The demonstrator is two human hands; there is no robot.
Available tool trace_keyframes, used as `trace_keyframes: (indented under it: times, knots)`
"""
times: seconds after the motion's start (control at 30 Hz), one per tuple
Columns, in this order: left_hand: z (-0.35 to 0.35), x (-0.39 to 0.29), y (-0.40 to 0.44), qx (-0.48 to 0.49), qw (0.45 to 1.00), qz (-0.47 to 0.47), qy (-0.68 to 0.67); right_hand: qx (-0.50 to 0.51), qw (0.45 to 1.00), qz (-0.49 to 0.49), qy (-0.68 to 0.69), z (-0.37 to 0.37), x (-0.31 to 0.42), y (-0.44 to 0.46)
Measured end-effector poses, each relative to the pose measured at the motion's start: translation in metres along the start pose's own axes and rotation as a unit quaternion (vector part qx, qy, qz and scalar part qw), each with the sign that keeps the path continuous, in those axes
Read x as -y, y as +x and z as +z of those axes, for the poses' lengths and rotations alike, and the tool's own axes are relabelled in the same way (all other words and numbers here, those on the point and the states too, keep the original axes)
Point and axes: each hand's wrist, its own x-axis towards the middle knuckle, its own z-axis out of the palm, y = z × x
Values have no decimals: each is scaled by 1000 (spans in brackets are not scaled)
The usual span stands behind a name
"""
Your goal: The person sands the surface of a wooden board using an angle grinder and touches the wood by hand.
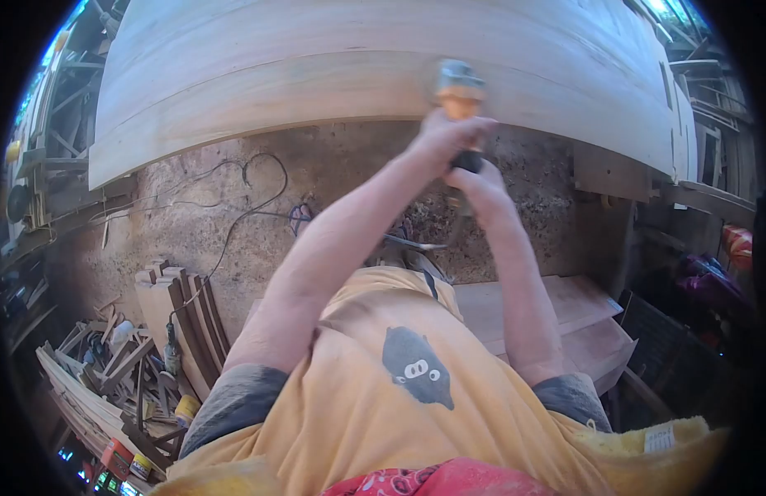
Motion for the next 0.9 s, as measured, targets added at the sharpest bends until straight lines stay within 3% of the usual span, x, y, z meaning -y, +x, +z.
trace_keyframes:
  times: [0.1,0.13,0.23,0.27,0.37,0.4,0.43,0.47,0.53,0.7,0.83,0.9]
  knots:
    - [63,29,11,64,996,-60,-7,-52,996,12,66,-54,-8,-32]
    - [76,33,6,58,997,-43,4,-65,996,-22,49,-70,-33,-25]
    - [72,45,-5,70,993,-57,70,-65,996,24,56,-63,-35,-44]
    - [66,42,-17,28,999,-39,5,-48,997,13,57,-50,-34,-44]
    - [10,17,-47,9,1000,-4,-3,11,999,3,44,0,-23,-44]
    - [-10,6,-58,-50,998,38,2,35,999,13,26,25,-11,-41]
    - [-42,5,-59,-32,997,61,-33,58,998,21,6,51,0,-37]
    - [-70,-18,-75,-55,996,75,16,77,997,2,-12,81,9,-33]
    - [-126,-45,-102,-108,989,96,-27,123,990,-24,-58,144,30,-25]
    - [-266,-119,-167,-189,975,101,-62,233,953,-70,-183,302,69,-1]
    - [-348,-161,-207,-262,955,117,-78,255,938,-142,-188,400,100,-5]
    - [-376,-178,-222,-290,946,115,-84,262,937,-107,-206,438,110,-5]
